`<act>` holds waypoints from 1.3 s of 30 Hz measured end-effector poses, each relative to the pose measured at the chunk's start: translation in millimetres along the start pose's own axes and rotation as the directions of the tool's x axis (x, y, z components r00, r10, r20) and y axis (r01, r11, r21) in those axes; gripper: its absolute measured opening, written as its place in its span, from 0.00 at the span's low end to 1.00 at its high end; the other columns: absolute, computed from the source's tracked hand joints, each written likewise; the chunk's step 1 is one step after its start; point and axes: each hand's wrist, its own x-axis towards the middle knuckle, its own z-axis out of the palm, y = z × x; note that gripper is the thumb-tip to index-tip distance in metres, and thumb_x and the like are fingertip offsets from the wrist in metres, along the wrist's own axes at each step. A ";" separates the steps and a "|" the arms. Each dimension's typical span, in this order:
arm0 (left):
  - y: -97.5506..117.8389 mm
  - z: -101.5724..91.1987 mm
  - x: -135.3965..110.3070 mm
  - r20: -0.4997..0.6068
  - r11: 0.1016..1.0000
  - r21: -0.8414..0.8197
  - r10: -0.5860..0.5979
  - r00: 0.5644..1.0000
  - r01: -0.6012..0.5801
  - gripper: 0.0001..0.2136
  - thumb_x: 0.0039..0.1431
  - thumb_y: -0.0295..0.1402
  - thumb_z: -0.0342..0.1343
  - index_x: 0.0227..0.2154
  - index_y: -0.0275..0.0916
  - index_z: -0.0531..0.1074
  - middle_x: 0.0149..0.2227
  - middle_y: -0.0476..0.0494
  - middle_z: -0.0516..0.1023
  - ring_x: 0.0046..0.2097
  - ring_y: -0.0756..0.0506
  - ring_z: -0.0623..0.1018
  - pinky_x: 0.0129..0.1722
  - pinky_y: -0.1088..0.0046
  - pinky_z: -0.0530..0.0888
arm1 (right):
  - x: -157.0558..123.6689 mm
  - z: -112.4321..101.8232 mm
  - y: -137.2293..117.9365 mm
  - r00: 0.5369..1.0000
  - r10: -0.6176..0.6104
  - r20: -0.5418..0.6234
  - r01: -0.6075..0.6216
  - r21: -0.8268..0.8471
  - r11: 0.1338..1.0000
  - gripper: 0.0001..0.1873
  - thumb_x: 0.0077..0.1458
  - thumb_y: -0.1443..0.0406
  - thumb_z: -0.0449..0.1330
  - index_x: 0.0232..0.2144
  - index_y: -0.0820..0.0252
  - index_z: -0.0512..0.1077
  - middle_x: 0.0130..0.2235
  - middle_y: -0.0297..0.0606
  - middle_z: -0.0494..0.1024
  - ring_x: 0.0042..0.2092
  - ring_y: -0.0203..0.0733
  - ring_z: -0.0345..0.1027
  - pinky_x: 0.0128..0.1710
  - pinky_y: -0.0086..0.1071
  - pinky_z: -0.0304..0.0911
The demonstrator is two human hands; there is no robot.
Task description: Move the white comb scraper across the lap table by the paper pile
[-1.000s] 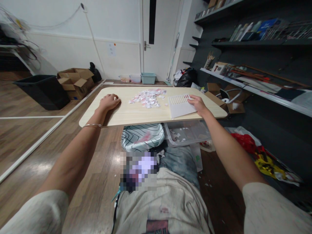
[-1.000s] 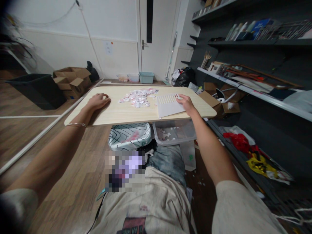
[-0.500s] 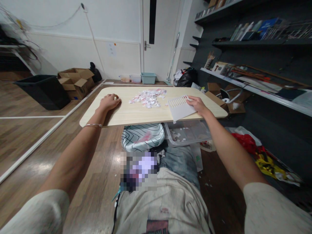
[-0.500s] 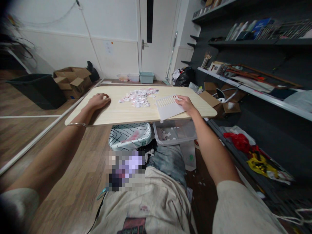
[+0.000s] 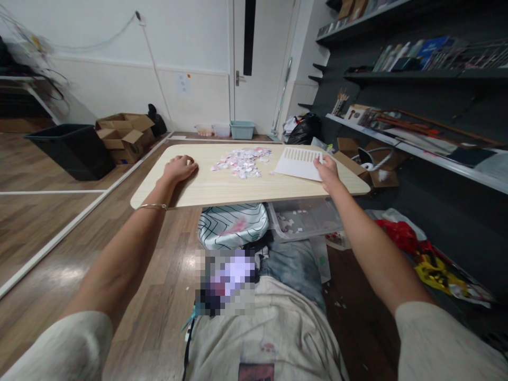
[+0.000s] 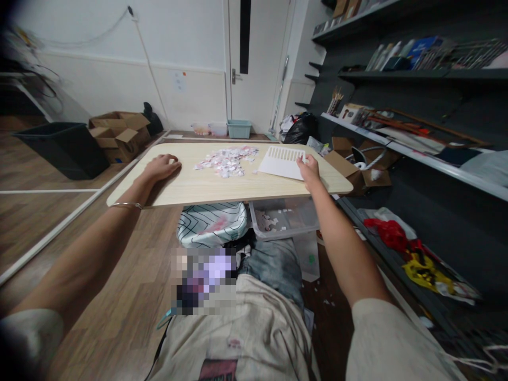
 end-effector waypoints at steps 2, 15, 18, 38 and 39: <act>-1.0 1.1 0.8 -0.002 1.000 0.003 0.000 1.000 0.000 0.32 0.73 0.52 0.54 0.69 0.40 0.85 0.75 0.22 0.79 0.76 0.21 0.77 0.77 0.43 0.73 | -1.5 0.1 -0.5 1.000 0.016 0.003 -0.016 -0.018 1.000 0.22 0.45 0.51 0.74 0.38 0.47 0.71 0.31 0.30 0.76 0.37 0.46 0.70 0.38 0.36 0.65; -6.2 6.6 7.7 -0.004 0.999 0.026 0.022 1.000 -0.022 0.31 0.76 0.48 0.52 0.70 0.39 0.84 0.76 0.22 0.79 0.76 0.20 0.78 0.77 0.40 0.74 | 2.5 -0.6 5.2 0.997 -0.002 0.077 -0.001 0.038 0.999 0.28 0.46 0.48 0.82 0.40 0.48 0.72 0.34 0.31 0.80 0.37 0.47 0.77 0.39 0.39 0.73; -7.2 7.8 8.4 -0.008 1.000 0.025 0.020 1.000 -0.020 0.31 0.76 0.49 0.53 0.70 0.39 0.84 0.76 0.22 0.79 0.76 0.20 0.78 0.77 0.41 0.74 | 3.5 -0.4 6.7 0.997 0.004 0.077 -0.007 0.031 0.999 0.25 0.48 0.51 0.80 0.39 0.49 0.72 0.33 0.31 0.80 0.37 0.46 0.77 0.39 0.38 0.72; -9.0 7.1 8.9 -0.011 1.000 0.021 0.022 1.000 -0.022 0.30 0.75 0.48 0.54 0.70 0.39 0.84 0.75 0.22 0.80 0.76 0.21 0.78 0.77 0.43 0.75 | -13.1 -1.2 -11.6 0.986 0.068 0.155 -0.084 0.098 0.992 0.21 0.41 0.57 0.77 0.36 0.50 0.75 0.33 0.31 0.81 0.36 0.45 0.74 0.37 0.35 0.69; -8.9 6.9 9.0 -0.008 1.000 0.022 0.022 1.000 -0.022 0.30 0.75 0.48 0.54 0.70 0.38 0.84 0.75 0.22 0.79 0.76 0.21 0.78 0.77 0.43 0.75 | -12.4 -0.9 -11.4 0.988 0.067 0.138 -0.080 0.092 0.993 0.21 0.41 0.57 0.77 0.36 0.50 0.75 0.33 0.31 0.81 0.36 0.45 0.74 0.37 0.34 0.69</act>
